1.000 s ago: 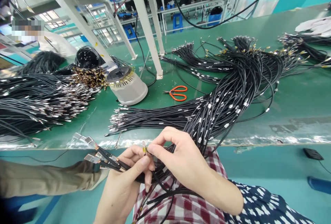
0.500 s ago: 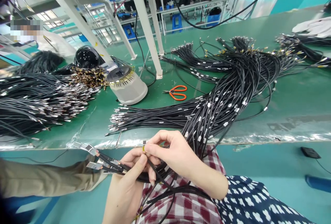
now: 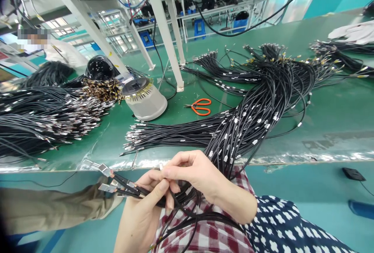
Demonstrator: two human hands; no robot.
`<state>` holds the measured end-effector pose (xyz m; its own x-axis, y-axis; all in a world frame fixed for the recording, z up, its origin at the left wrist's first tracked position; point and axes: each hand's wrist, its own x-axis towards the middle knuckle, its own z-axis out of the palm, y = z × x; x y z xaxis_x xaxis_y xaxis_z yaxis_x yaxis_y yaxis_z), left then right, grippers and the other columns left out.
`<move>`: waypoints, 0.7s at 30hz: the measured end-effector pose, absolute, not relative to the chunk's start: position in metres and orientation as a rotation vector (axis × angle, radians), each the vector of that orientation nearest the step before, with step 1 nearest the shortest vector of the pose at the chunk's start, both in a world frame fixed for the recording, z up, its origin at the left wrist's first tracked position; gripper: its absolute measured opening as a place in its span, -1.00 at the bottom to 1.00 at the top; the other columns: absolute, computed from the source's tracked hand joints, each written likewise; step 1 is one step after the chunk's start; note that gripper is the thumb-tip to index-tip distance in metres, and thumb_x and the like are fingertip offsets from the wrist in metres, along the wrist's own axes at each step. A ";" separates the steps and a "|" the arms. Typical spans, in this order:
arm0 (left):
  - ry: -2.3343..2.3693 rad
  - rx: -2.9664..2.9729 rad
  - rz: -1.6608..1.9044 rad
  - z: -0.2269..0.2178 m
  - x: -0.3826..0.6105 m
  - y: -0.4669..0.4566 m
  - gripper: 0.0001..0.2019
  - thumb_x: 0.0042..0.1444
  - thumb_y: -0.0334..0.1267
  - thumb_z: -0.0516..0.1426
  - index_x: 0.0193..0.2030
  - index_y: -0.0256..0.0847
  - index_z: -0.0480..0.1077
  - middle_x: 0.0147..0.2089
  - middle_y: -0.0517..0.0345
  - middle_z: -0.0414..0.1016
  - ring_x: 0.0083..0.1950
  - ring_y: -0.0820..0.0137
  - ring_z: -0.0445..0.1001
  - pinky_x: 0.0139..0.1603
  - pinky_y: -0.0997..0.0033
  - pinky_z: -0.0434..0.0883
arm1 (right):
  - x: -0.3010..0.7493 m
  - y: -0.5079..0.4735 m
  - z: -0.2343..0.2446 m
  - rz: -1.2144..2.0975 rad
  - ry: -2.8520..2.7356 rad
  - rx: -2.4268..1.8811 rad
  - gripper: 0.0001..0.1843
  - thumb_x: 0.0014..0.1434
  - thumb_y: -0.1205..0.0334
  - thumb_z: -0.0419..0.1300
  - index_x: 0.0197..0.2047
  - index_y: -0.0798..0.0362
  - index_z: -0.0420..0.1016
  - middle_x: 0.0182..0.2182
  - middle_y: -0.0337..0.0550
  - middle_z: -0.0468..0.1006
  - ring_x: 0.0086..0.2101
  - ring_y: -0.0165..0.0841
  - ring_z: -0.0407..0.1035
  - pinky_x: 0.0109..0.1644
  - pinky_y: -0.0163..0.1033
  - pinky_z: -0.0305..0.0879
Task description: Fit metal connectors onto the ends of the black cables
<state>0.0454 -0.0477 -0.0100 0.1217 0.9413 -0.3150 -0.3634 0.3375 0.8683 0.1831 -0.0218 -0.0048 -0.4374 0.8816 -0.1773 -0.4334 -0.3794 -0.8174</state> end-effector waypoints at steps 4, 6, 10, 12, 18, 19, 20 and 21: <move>1.035 0.743 1.102 -0.010 0.048 -0.050 -0.88 0.01 -0.31 0.27 -0.47 -0.30 0.48 -0.57 0.13 0.51 -0.66 0.52 0.37 -0.64 0.59 0.25 | 0.185 -0.015 -0.004 1.994 -0.953 -0.824 -0.82 0.04 0.18 0.35 -0.44 0.12 0.51 -0.74 -0.40 0.38 -0.70 -0.50 0.29 -0.58 -0.39 0.15; 1.023 0.732 1.085 -0.011 0.047 -0.049 -0.87 0.01 -0.30 0.28 -0.47 -0.30 0.48 -0.56 0.12 0.52 -0.66 0.51 0.38 -0.64 0.58 0.25 | 0.187 -0.011 -0.002 2.031 -0.984 -0.807 -0.79 0.05 0.17 0.34 -0.47 0.12 0.49 -0.74 -0.39 0.39 -0.70 -0.49 0.29 -0.58 -0.39 0.15; 0.954 0.682 0.992 -0.012 0.039 -0.043 -0.85 0.03 -0.29 0.27 -0.48 -0.31 0.47 -0.54 0.10 0.54 -0.66 0.52 0.38 -0.61 0.57 0.27 | 0.188 -0.006 -0.001 2.031 -1.047 -0.788 -0.78 0.08 0.12 0.31 -0.42 0.11 0.49 -0.72 -0.36 0.43 -0.62 -0.42 0.38 -0.42 -0.31 0.28; 0.914 0.658 0.972 -0.012 0.036 -0.039 -0.84 0.04 -0.28 0.27 -0.48 -0.32 0.48 -0.54 0.11 0.54 -0.66 0.54 0.38 -0.57 0.57 0.29 | 0.189 -0.005 -0.003 1.928 -1.087 -0.848 -0.77 0.09 0.11 0.30 -0.41 0.12 0.51 -0.65 -0.32 0.48 -0.52 -0.41 0.41 -0.29 -0.27 0.31; 0.856 0.594 0.988 -0.015 0.032 -0.032 -0.87 0.08 -0.31 0.25 -0.44 -0.32 0.50 -0.53 0.13 0.54 -0.66 0.55 0.39 -0.58 0.60 0.26 | 0.192 -0.029 -0.005 1.371 -1.413 -1.262 -0.71 0.21 0.14 0.16 -0.50 0.07 0.42 -0.52 -0.25 0.43 -0.47 -0.42 0.28 -0.39 -0.34 0.19; 0.850 0.592 0.989 -0.015 0.032 -0.032 -0.87 0.09 -0.32 0.24 -0.44 -0.32 0.49 -0.53 0.13 0.53 -0.65 0.55 0.38 -0.58 0.60 0.27 | 0.192 -0.036 -0.004 1.314 -1.533 -1.317 -0.74 0.17 0.18 0.20 -0.52 0.06 0.41 -0.53 -0.26 0.42 -0.48 -0.42 0.27 -0.42 -0.34 0.16; 0.850 0.589 0.992 -0.015 0.032 -0.032 -0.86 0.10 -0.32 0.23 -0.45 -0.31 0.49 -0.52 0.13 0.54 -0.65 0.55 0.38 -0.58 0.60 0.27 | 0.193 -0.043 -0.003 1.280 -1.660 -1.350 -0.78 0.12 0.22 0.25 -0.53 0.05 0.41 -0.54 -0.28 0.42 -0.50 -0.42 0.26 -0.45 -0.34 0.13; 0.854 0.585 0.994 -0.015 0.032 -0.031 -0.85 0.11 -0.32 0.22 -0.45 -0.31 0.48 -0.51 0.12 0.54 -0.64 0.55 0.37 -0.59 0.60 0.27 | 0.194 -0.048 -0.002 1.259 -1.782 -1.354 -0.79 0.08 0.27 0.28 -0.55 0.05 0.40 -0.57 -0.29 0.41 -0.53 -0.43 0.25 -0.48 -0.34 0.11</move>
<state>0.0323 -0.0313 -0.0152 0.2794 0.8960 -0.3452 -0.4762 0.4415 0.7605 0.1945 -0.0485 -0.0017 -0.3285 0.9393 -0.0990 0.4071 0.0462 -0.9122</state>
